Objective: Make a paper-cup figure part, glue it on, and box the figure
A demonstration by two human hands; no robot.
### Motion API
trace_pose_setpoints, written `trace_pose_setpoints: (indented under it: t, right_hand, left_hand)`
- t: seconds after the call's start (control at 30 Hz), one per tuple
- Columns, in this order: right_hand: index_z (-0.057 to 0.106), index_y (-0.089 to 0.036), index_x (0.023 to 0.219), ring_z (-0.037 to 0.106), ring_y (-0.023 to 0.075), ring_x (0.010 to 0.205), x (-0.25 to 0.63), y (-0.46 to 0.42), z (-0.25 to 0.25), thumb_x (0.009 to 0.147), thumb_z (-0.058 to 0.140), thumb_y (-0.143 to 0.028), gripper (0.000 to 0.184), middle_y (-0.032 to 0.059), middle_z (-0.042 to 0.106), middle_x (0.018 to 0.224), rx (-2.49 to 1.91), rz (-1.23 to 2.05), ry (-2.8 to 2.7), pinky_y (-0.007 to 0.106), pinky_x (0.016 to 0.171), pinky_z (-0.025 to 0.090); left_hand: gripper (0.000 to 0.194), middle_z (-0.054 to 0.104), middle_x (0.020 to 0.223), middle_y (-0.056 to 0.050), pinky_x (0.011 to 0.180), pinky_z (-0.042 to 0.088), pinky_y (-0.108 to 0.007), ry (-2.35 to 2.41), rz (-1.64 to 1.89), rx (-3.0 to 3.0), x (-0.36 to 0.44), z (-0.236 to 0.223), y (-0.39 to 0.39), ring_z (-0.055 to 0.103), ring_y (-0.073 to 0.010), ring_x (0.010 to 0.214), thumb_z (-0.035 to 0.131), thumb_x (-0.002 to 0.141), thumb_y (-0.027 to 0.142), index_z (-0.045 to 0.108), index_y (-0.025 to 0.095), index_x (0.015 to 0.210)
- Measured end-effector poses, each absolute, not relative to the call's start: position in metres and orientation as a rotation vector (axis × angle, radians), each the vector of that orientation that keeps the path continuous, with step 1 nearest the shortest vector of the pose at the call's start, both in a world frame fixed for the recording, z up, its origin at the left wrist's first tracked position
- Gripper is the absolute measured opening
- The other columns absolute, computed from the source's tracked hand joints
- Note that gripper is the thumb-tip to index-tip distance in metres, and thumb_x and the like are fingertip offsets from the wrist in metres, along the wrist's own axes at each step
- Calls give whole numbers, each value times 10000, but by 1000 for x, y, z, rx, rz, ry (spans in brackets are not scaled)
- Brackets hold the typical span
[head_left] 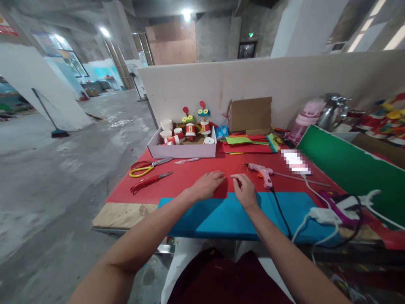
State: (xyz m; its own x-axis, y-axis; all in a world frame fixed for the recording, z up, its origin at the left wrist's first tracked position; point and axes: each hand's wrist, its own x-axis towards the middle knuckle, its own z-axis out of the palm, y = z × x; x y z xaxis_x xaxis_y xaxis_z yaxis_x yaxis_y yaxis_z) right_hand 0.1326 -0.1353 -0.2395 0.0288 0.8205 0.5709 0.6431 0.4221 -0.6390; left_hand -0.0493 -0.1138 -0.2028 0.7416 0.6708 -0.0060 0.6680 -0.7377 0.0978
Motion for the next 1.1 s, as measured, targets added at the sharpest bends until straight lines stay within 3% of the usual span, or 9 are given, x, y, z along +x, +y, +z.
trace_pose_setpoints:
  t: [0.2,0.37,0.53,0.7,0.9,1.1]
  right_hand:
    - [648,-212,894,635,214,843,133,-136,-239,865,429,-217,221,80,678,900,-1298,235,-1690,338,746,504]
    - [647,-200,890,635,212,818,132,-135,-240,864,429,-226,221,84,676,891,-1310,255,-1667,331,713,503]
    - [645,-212,879,634,207,802,132,-135,-240,858,436,-230,211,73,679,880,-1303,261,-1660,328,702,501]
    - [645,-216,873,635,210,794,133,-136,-239,854,438,-237,209,72,683,876,-1315,260,-1647,332,700,503]
    - [650,-224,870,638,212,779,133,-136,-239,851,435,-237,216,70,687,868,-1321,270,-1660,333,698,506]
    - [650,-217,867,639,212,779,133,-136,-239,848,439,-249,214,72,691,871,-1323,292,-1661,332,697,505]
  left_hand:
    - [620,448,1445,-82,1123,245,-382,811,-81,2931,-76,-200,-115,293,-211,1389,448,743,9,461,172,1340]
    - [456,620,1218,-97,952,417,-357,1276,-54,2793,-117,-182,-114,524,-234,1151,442,754,14,646,197,1118]
    - [373,659,1057,-108,905,439,-333,1294,-48,2751,-109,-192,-123,571,-232,1042,491,756,25,682,194,1027]
    - [358,646,1081,-103,911,443,-310,1227,124,2778,-86,-190,-114,579,-220,1029,446,788,18,674,177,1013]
    - [489,552,1306,-112,1006,410,-308,957,86,2857,-71,-195,-104,528,-204,1178,446,782,1,564,175,1223]
    - [426,627,1203,-92,975,431,-279,948,178,2779,-94,-199,-101,575,-178,1105,409,809,11,634,177,1131]
